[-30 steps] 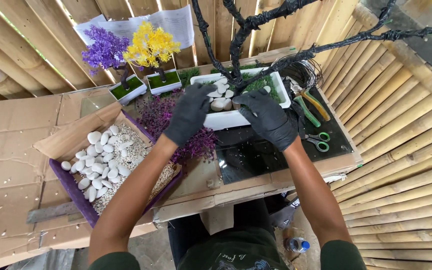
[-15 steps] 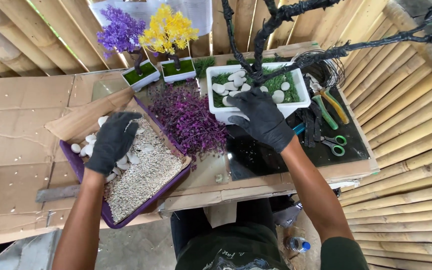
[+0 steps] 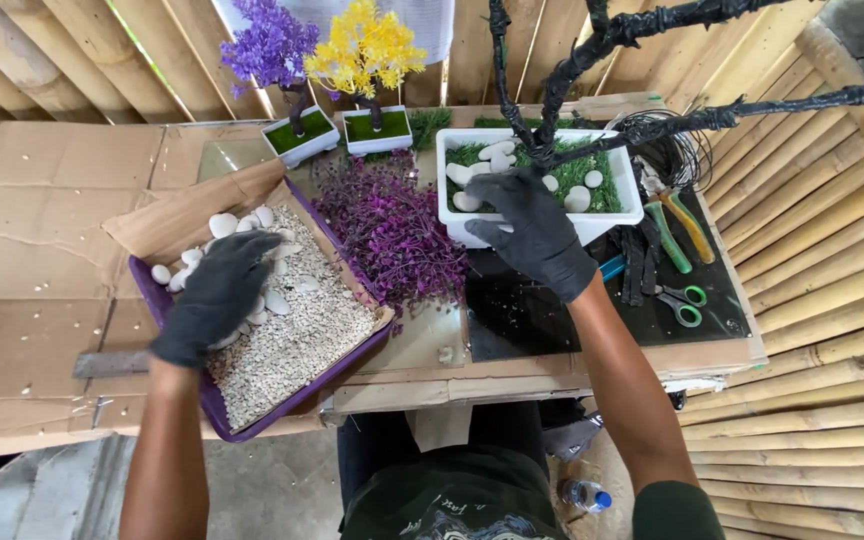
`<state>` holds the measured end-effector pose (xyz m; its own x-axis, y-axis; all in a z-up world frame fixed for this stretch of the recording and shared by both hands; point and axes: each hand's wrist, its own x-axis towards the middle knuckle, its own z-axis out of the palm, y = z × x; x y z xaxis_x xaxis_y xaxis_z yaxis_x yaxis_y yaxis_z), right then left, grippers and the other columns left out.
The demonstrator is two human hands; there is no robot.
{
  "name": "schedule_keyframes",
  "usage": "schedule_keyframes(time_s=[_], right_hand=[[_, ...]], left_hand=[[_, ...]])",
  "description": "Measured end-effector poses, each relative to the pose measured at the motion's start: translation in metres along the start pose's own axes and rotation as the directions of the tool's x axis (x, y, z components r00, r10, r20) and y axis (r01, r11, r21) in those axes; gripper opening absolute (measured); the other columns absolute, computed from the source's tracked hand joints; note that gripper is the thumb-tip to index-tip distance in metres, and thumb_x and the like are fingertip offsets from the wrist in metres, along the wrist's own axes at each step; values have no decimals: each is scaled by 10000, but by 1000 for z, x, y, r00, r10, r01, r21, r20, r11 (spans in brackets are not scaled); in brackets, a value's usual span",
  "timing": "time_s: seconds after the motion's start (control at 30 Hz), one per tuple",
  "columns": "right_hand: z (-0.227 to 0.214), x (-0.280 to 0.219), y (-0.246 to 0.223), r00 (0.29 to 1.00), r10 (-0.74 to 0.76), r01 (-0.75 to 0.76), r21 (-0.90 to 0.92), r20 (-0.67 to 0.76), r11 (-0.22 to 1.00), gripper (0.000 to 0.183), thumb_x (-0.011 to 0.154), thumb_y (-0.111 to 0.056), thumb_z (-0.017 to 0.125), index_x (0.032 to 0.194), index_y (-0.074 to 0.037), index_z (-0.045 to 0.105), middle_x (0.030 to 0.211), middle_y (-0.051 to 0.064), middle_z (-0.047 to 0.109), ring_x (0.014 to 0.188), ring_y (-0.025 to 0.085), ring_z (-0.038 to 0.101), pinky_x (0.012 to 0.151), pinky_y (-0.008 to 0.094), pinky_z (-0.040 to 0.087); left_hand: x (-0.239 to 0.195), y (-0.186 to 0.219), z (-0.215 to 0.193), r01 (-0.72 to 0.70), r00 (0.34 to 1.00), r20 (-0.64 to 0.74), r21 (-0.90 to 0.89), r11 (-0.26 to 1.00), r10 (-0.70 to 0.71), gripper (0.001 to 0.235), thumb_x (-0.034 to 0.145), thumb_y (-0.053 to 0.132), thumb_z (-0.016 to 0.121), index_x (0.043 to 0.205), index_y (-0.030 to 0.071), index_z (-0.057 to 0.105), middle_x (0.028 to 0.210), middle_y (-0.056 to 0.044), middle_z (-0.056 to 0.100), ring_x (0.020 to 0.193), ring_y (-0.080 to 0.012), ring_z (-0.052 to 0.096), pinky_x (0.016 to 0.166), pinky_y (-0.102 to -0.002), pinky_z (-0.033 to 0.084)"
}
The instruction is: The person arranges white pebbles into a rectangular white planter containing a small artificial tree and green moss. They pick up pebbles from a purple tray and place them around the base of the tree, adjusting their positions by hand throughout the process.
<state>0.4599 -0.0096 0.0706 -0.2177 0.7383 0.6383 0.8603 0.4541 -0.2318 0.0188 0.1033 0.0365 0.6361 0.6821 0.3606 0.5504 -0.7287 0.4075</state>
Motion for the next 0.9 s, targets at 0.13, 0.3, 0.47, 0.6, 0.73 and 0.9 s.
schedule_keyframes(time_s=[0.13, 0.3, 0.47, 0.6, 0.73, 0.9], right_hand=[[-8, -1, -1, 998, -52, 53, 18, -46, 998, 333, 997, -349, 722, 1269, -165, 668, 1267, 60, 705, 1179, 295, 659, 1133, 418, 409], [-3, 0, 2, 997, -22, 26, 52, -75, 998, 314, 969, -352, 750, 1246, -213, 705, 1253, -8, 699, 1212, 223, 644, 1131, 370, 413], [-6, 2, -6, 995, -38, 43, 58, -94, 997, 273, 981, -285, 748, 1230, -179, 717, 1218, 27, 707, 1176, 269, 653, 1101, 400, 452], [-6, 0, -8, 989, -34, 41, 47, -144, 998, 239, 980, -243, 757, 1201, -154, 742, 1171, 74, 721, 1136, 324, 663, 1054, 427, 496], [-3, -3, -7, 988, -32, 39, 41, -150, 998, 218, 984, -248, 748, 1187, -169, 748, 1162, 51, 724, 1137, 307, 663, 1045, 419, 506], [0, -5, -8, 987, 1, -5, -21, -162, 1000, 207, 964, -263, 766, 1159, -193, 762, 1140, 48, 735, 1118, 333, 663, 1059, 449, 510]], left_hand=[[-36, -3, -24, 47, 997, 61, 11, 999, -47, 457, 954, 228, 625, 1398, 125, 603, 1342, -255, 630, 1293, -491, 547, 1105, -599, 439], [-63, 1, -19, 206, 976, 40, 138, 969, -213, 601, 947, 404, 680, 1469, 119, 595, 1443, -231, 606, 1342, -454, 536, 1187, -514, 373], [-70, 21, -10, 263, 965, -51, 260, 929, -259, 609, 934, 465, 673, 1453, 155, 602, 1440, -185, 603, 1300, -427, 556, 1148, -508, 412], [-58, 42, -4, 269, 957, -220, 412, 871, -192, 389, 993, 506, 619, 1236, 212, 692, 1182, -74, 655, 1064, -346, 667, 907, -404, 564], [-64, 21, 19, 230, 959, -266, 520, 822, -99, 249, 1061, 452, 591, 1074, 218, 678, 995, -38, 626, 907, -312, 688, 803, -367, 579], [-75, 17, 30, 260, 966, -172, 623, 738, -196, 283, 1067, 491, 516, 1124, 237, 626, 881, -29, 649, 812, -285, 718, 673, -380, 599]])
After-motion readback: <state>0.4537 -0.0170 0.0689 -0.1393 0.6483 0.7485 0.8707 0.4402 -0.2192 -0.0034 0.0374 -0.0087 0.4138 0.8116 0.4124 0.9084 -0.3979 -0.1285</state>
